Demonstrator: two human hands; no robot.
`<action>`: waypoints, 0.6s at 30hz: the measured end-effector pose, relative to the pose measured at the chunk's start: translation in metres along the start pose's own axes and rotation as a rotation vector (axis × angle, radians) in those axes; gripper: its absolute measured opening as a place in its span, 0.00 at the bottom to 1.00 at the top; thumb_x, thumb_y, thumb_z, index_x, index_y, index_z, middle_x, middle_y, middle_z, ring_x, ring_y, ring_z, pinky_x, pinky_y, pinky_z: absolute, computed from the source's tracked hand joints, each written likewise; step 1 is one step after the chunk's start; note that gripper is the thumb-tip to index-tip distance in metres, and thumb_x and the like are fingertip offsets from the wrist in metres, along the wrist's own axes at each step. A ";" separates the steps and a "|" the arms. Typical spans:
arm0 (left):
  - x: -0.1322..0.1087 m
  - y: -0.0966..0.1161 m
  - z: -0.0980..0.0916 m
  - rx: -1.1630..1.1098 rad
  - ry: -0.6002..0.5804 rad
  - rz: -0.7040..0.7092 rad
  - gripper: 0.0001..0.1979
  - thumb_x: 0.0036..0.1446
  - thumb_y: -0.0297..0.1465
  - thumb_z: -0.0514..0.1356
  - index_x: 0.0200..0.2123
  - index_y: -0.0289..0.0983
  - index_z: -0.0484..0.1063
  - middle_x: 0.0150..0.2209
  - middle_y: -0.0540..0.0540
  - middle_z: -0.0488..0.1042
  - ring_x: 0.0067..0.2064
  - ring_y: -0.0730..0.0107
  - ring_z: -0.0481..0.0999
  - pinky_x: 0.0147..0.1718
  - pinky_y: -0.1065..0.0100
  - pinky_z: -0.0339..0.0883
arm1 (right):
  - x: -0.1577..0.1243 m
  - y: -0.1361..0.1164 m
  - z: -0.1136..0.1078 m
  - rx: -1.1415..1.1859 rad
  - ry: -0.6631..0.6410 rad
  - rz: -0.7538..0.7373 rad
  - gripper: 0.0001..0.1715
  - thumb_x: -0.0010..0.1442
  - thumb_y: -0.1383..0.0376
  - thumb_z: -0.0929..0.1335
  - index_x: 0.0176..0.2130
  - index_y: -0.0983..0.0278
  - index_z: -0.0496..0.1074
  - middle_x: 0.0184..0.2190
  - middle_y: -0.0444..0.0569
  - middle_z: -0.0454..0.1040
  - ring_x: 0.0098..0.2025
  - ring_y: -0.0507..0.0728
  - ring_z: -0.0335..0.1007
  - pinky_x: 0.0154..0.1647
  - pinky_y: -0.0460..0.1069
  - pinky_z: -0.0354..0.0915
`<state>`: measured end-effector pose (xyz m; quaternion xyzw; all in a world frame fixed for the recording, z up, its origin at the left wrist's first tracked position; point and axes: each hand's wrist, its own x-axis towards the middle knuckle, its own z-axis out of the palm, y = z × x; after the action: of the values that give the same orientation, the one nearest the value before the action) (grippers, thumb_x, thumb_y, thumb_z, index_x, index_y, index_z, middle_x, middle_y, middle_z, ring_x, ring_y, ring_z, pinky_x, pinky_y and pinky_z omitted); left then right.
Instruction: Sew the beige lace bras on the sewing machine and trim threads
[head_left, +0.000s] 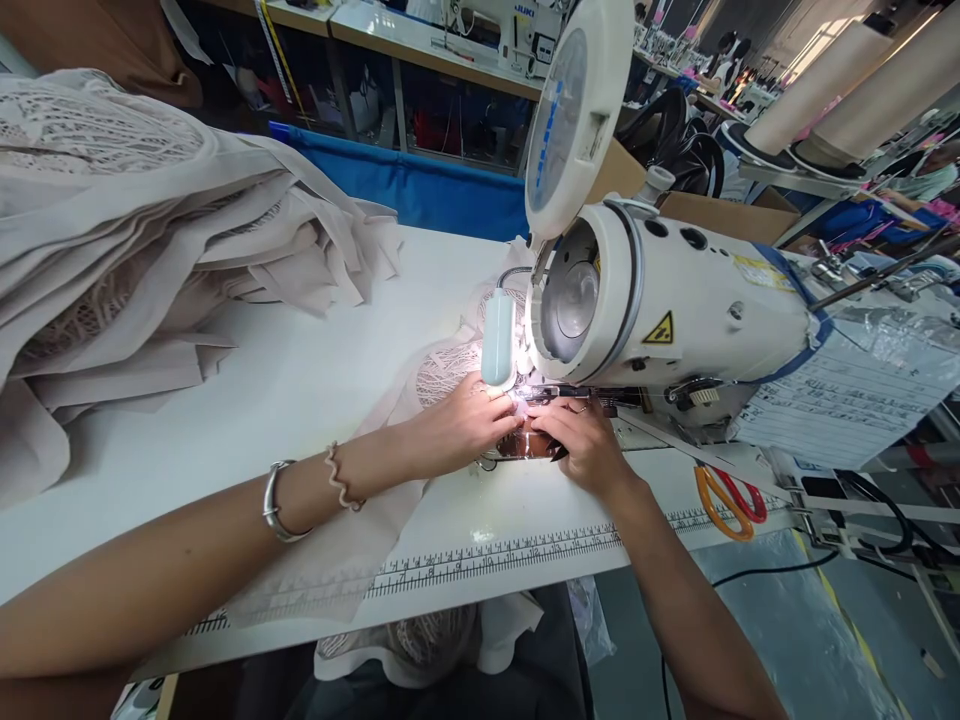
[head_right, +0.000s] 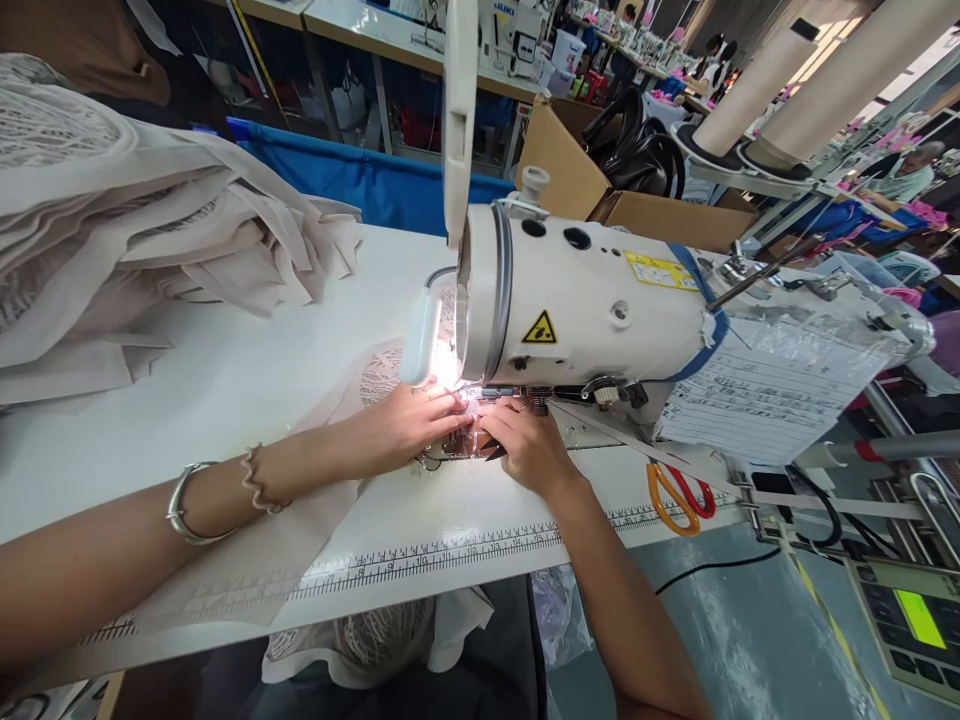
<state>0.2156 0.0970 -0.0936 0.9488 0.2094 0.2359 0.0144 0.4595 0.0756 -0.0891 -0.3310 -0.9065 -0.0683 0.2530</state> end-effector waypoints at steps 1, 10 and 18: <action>0.000 -0.001 0.000 0.000 0.009 -0.002 0.17 0.65 0.16 0.50 0.48 0.35 0.73 0.37 0.42 0.76 0.35 0.64 0.72 0.40 0.59 0.60 | 0.000 0.000 0.000 -0.001 0.004 -0.007 0.21 0.61 0.80 0.62 0.39 0.61 0.78 0.42 0.44 0.83 0.46 0.57 0.73 0.43 0.51 0.65; -0.001 -0.015 -0.001 -0.049 0.001 -0.090 0.19 0.68 0.22 0.46 0.50 0.39 0.75 0.39 0.42 0.79 0.41 0.60 0.76 0.53 0.51 0.58 | -0.002 0.001 0.002 0.009 -0.039 0.048 0.28 0.52 0.85 0.59 0.41 0.61 0.76 0.48 0.45 0.82 0.47 0.58 0.74 0.46 0.51 0.66; -0.001 -0.026 -0.004 -0.064 -0.037 -0.156 0.18 0.73 0.29 0.45 0.44 0.41 0.75 0.30 0.49 0.77 0.37 0.62 0.74 0.57 0.52 0.54 | 0.001 0.000 0.000 0.034 -0.002 0.042 0.27 0.50 0.84 0.58 0.38 0.61 0.73 0.39 0.48 0.80 0.42 0.57 0.75 0.45 0.51 0.69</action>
<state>0.2029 0.1199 -0.0937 0.9329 0.2745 0.2231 0.0670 0.4585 0.0762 -0.0889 -0.3458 -0.9006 -0.0475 0.2591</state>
